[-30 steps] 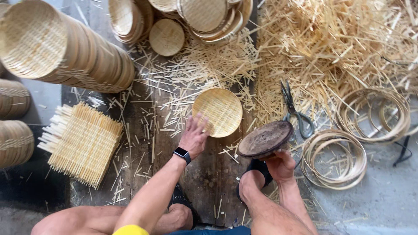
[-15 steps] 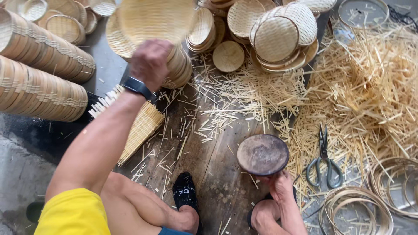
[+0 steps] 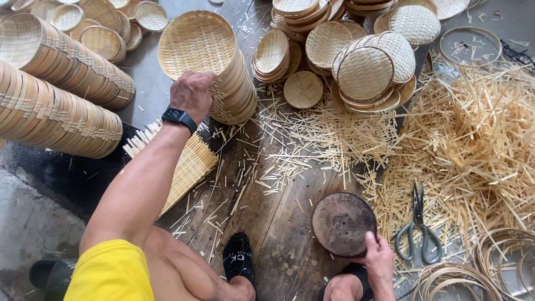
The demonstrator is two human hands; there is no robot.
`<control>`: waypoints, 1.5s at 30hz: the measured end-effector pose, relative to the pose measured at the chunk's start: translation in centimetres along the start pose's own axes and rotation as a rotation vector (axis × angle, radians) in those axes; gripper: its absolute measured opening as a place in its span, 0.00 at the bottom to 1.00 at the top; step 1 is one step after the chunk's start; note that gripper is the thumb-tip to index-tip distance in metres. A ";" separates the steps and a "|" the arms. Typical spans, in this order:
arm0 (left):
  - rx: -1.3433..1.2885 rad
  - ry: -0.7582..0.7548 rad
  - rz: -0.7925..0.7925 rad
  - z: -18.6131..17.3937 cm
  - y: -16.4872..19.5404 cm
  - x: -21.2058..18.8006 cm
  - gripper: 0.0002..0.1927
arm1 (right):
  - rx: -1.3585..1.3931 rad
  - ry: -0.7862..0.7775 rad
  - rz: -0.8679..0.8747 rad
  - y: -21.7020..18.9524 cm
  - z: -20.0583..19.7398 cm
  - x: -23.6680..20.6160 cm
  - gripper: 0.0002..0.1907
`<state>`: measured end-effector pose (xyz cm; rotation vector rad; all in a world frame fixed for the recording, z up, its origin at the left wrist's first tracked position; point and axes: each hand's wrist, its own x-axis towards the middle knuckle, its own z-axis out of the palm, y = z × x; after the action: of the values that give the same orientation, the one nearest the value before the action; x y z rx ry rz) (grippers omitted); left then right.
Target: The person sits on the floor assembling a round bamboo sieve. They press a woven bamboo disc into a wooden form, weave and tuck bamboo strips around the rim, trim excess strips with scissors, and set finished sieves onto a growing stack of completed sieves.
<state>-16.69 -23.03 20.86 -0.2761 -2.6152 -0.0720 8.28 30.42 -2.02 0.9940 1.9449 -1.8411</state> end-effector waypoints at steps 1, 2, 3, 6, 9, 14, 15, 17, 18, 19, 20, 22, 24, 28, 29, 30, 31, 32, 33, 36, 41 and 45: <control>-0.003 -0.014 -0.014 0.0 0.0 0.1 0.16 | 0.002 -0.044 -0.026 -0.2 0.4 -0.2 0.19; -0.005 -0.029 -0.028 0.0 0.0 0.1 0.17 | 0.004 -0.087 -0.052 -0.3 0.6 -0.4 0.17; 0.007 -0.052 -0.035 -0.1 0.0 0.2 0.16 | 0.062 -0.125 -0.038 -0.4 0.9 -0.4 0.16; 0.048 -0.043 -0.004 -0.3 -0.2 0.4 0.14 | 0.227 -0.186 -0.001 -0.4 2.4 -0.7 0.16; 0.073 0.074 0.150 -0.4 -0.4 -1.2 0.18 | 0.364 -0.197 0.031 -0.4 4.0 -0.7 0.17; -0.007 -0.211 0.105 1.0 1.1 -12.8 0.34 | 0.423 -0.301 0.083 -0.9 4.8 -0.9 0.19; 0.078 -0.250 0.043 1.8 1.2 -15.3 0.42 | 0.417 -0.313 0.098 -1.0 4.7 -0.9 0.19; 0.192 -0.400 -0.159 3.2 0.7 -19.9 0.39 | 0.406 -0.339 0.130 -1.4 4.5 -0.6 0.20; 0.218 -0.557 -0.342 3.6 0.1 -21.8 0.37 | 0.380 -0.346 0.134 -1.6 4.6 -0.4 0.20; 0.207 -0.720 -0.519 3.8 -0.9 -23.3 0.35 | 0.353 -0.353 0.138 -1.7 4.8 -0.1 0.20; 0.178 -0.860 -0.655 3.8 -2.0 -24.4 0.33 | 0.321 -0.360 0.143 -1.8 5.0 0.2 0.20; 0.096 -1.000 -0.742 3.7 -3.7 -26.1 0.21 | 0.252 -0.360 0.154 -1.6 5.3 0.6 0.21; -0.003 -0.893 -0.677 3.3 -4.3 -26.5 0.20 | 0.211 -0.349 0.165 -1.0 5.4 0.8 0.23; 0.028 -0.846 -0.523 1.1 -4.1 -25.6 0.08 | 0.195 -0.278 0.191 0.8 4.3 0.6 0.26; 0.126 -0.815 -0.523 -0.1 -3.8 -24.5 0.08 | 0.200 -0.254 0.189 1.2 3.9 0.7 0.26; 0.223 -0.784 -0.523 -1.6 -3.4 -23.1 0.08 | 0.217 -0.240 0.164 1.5 3.5 0.8 0.25; 0.297 -0.795 -0.485 -3.2 -3.1 -21.1 0.13 | 0.237 -0.223 0.137 1.7 3.0 0.9 0.25; 0.370 -0.807 -0.445 -4.8 -2.7 -18.7 0.20 | 0.256 -0.203 0.111 1.7 2.7 1.0 0.24; 0.352 -0.751 -0.357 -6.5 -1.8 -16.5 0.15 | 0.255 -0.156 0.061 1.7 2.3 1.0 0.24; 0.058 -0.582 -0.011 -10.2 2.9 -10.9 0.12 | 0.273 -0.066 -0.047 0.8 1.4 0.6 0.25; -0.498 -0.399 0.488 -6.0 16.8 -8.8 0.19 | 0.645 -0.405 -0.139 -3.1 0.0 -0.9 0.30; -0.407 -0.500 0.799 1.1 28.2 -14.2 0.28 | 0.689 -0.437 -0.005 -5.5 0.1 -1.0 0.28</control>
<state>0.75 2.11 12.93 -1.6269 -2.7179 -0.2843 5.39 30.34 2.78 0.6489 1.0745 -2.5332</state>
